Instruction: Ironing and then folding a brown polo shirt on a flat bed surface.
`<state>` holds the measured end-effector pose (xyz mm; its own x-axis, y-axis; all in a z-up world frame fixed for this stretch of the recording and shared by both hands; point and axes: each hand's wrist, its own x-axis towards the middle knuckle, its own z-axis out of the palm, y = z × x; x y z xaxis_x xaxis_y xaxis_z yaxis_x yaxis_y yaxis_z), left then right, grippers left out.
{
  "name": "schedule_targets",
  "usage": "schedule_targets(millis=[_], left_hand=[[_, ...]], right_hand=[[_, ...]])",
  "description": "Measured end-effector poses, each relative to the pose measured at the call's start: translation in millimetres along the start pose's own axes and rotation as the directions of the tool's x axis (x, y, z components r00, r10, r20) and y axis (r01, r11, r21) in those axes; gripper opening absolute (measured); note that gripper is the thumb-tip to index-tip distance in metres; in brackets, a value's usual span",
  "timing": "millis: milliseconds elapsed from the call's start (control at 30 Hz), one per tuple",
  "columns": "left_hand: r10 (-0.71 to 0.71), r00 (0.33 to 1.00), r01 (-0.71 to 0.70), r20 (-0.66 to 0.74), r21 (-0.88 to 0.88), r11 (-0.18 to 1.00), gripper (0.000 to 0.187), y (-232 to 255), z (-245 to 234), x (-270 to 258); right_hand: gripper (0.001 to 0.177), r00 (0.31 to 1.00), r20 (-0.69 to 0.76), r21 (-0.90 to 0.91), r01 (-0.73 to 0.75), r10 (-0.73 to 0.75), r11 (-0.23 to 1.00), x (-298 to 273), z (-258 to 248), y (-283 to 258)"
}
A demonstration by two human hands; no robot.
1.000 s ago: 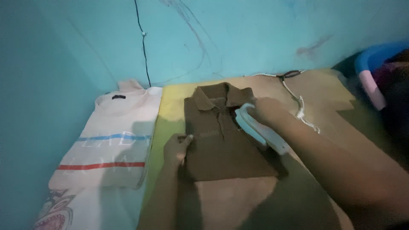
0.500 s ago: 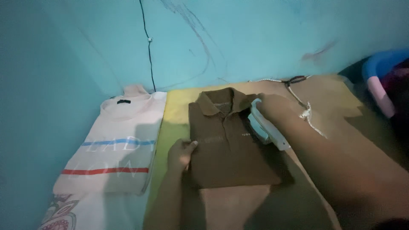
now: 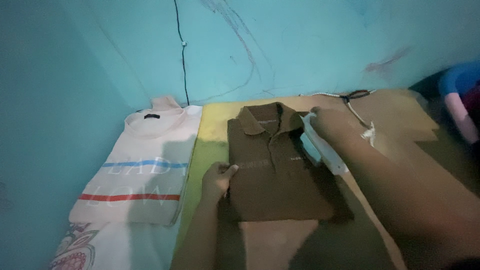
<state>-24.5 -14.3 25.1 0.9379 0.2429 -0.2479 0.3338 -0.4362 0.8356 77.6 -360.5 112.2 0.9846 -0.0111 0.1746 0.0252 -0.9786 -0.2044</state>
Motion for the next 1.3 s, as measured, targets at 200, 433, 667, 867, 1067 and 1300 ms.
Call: schedule_targets(millis=[200,433,667,867,1067,1300], left_hand=[[0.219,0.975,-0.219,-0.031,-0.002,0.976,0.056,-25.0,8.6,19.2],[0.244,0.969,-0.248,-0.047,-0.128,0.960,0.049,-19.5,4.9,0.8],[0.193,0.980,-0.197,-0.057,-0.074,0.978,0.046,-18.2,6.8,-3.5],[0.193,0.976,-0.198,-0.101,-0.045,0.979,0.048,-12.7,2.2,-22.2],[0.142,0.989,-0.138,0.032,-0.091,0.986,0.067,-27.2,5.3,-7.3],[0.443,0.777,-0.354,0.447,-0.272,0.895,0.092,-55.8,-8.1,10.4]], right_hand=[[0.043,0.993,-0.039,-0.058,0.110,-0.113,0.992,-7.2,8.0,8.2],[0.043,0.993,0.110,-0.079,0.045,-0.036,0.996,-76.2,-34.6,42.5],[0.046,0.949,0.310,-0.149,0.100,-0.050,0.984,-168.2,-72.8,-17.8],[0.048,0.973,0.206,-0.109,0.132,-0.107,0.985,-162.9,-52.4,-43.7],[0.051,0.968,0.227,-0.065,0.124,-0.107,0.990,-168.4,-46.2,-34.5],[0.057,0.919,0.394,-0.170,0.052,0.019,0.984,-204.7,-83.0,-10.5]])
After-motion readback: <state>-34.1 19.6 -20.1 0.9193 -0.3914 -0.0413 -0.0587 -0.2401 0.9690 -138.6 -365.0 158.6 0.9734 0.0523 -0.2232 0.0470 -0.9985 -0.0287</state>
